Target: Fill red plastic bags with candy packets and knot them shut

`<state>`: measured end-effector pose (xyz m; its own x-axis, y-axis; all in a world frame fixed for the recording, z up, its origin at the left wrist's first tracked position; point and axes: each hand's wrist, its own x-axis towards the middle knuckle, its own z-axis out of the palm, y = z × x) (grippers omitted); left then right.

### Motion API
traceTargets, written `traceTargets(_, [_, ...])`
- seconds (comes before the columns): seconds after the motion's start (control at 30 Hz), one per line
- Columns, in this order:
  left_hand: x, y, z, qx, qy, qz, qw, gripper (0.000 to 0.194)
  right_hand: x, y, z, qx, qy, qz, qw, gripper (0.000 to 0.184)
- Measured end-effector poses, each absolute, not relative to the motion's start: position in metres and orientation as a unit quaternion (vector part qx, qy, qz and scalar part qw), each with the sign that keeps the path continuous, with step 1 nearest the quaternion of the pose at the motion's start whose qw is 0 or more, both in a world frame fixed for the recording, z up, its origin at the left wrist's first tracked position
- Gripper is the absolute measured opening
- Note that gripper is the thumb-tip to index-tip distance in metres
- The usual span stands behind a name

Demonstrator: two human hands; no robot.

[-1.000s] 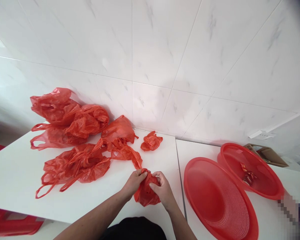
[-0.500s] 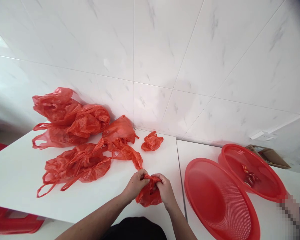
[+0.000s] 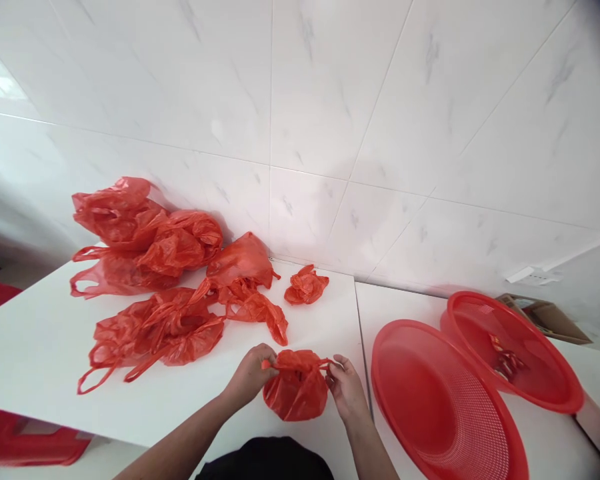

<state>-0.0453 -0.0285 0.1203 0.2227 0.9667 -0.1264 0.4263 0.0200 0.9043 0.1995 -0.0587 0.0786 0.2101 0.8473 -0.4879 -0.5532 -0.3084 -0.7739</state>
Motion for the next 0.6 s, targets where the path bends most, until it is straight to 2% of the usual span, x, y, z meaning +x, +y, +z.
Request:
traceTargets(0.17, [-0.076, -0.032, 0.102, 0.635, 0.595, 0.28, 0.406, 0.007, 0.225, -0.069, 0.05, -0.58, -0.089, 0.568, 0.577, 0.041])
traceTargets(0.37, [-0.081, -0.031, 0.094, 0.619, 0.622, 0.27, 0.396, 0.008, 0.244, -0.079, 0.037, -0.593, -0.089, 0.611, 0.517, 0.05])
traceTargets(0.47, [-0.08, -0.028, 0.097, 0.606, 0.623, 0.268, 0.416, 0.027, 0.254, -0.078, 0.023, -0.619, -0.086, 0.635, 0.453, 0.062])
traceTargets(0.6, [-0.065, -0.038, 0.095, 0.598, 0.594, 0.249, 0.477, 0.075, 0.24, -0.081, 0.008, -0.635, -0.11, 0.649, 0.404, 0.07])
